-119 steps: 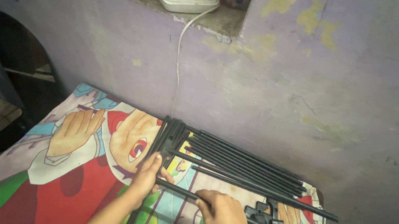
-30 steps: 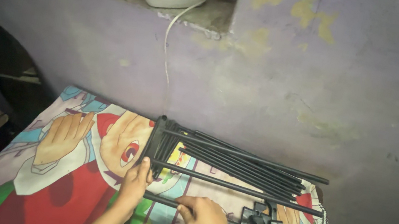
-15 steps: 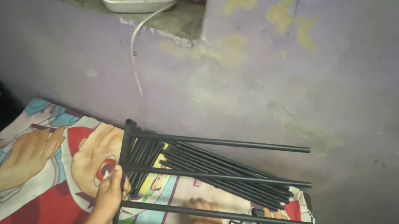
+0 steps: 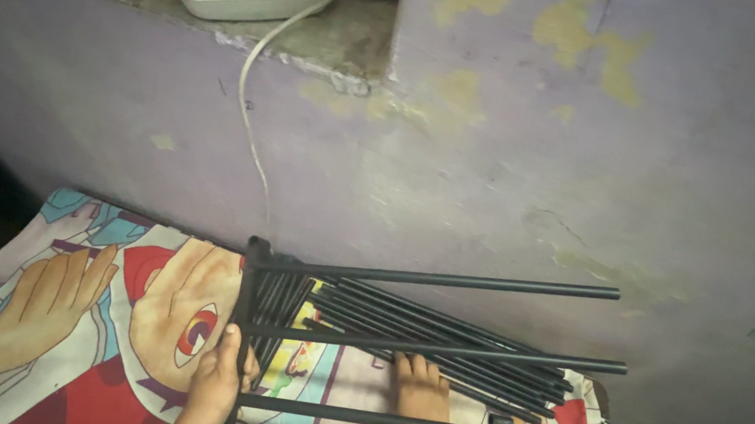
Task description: The person assembles a metal rack by inserting black rods into side brackets on a patterned cloth-covered surface. They repeatedly pick rods, align them with bracket holes, and press them into place, forming ladder-like frames.
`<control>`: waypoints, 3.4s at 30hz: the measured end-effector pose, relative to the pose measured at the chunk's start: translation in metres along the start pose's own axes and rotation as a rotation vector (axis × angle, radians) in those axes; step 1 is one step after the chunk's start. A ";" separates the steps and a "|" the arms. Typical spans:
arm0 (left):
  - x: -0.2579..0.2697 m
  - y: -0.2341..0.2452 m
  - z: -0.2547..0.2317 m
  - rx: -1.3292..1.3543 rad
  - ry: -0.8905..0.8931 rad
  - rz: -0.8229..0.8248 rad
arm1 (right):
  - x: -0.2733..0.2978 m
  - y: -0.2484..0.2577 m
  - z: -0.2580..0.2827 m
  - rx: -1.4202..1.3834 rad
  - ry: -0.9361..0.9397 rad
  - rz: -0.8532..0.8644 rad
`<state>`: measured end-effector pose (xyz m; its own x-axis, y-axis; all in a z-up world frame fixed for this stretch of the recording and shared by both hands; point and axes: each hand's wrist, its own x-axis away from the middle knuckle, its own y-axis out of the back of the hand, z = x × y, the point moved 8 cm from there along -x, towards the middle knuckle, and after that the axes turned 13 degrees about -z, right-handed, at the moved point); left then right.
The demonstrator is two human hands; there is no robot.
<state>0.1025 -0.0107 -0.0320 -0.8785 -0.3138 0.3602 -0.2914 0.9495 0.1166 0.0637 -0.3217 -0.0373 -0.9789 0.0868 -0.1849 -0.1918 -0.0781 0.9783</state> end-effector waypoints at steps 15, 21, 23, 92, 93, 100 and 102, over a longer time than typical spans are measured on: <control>0.007 0.017 -0.002 0.197 0.092 0.053 | 0.043 0.027 0.034 -0.321 0.539 -0.181; 0.016 0.034 -0.020 0.122 0.100 -0.015 | 0.084 0.083 0.045 -0.469 0.591 -0.105; 0.025 0.036 -0.025 0.168 0.110 -0.002 | 0.094 0.097 0.050 -0.461 0.572 -0.071; -0.005 0.226 0.058 -0.297 0.098 -0.196 | 0.203 0.051 -0.073 -0.398 -0.608 -0.223; -0.008 0.229 0.067 -0.317 0.092 -0.188 | 0.213 0.035 -0.076 -0.362 -0.658 -0.179; -0.035 0.243 0.124 -0.439 0.078 -0.144 | 0.229 0.009 -0.064 -0.323 -0.582 0.001; -0.040 0.246 0.137 -0.461 0.071 -0.152 | 0.232 0.010 -0.061 -0.290 -0.654 0.105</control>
<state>0.0137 0.2354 -0.1445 -0.8066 -0.4629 0.3675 -0.2020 0.8003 0.5646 -0.1692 -0.3631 -0.0757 -0.7681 0.6338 0.0914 -0.1986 -0.3715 0.9069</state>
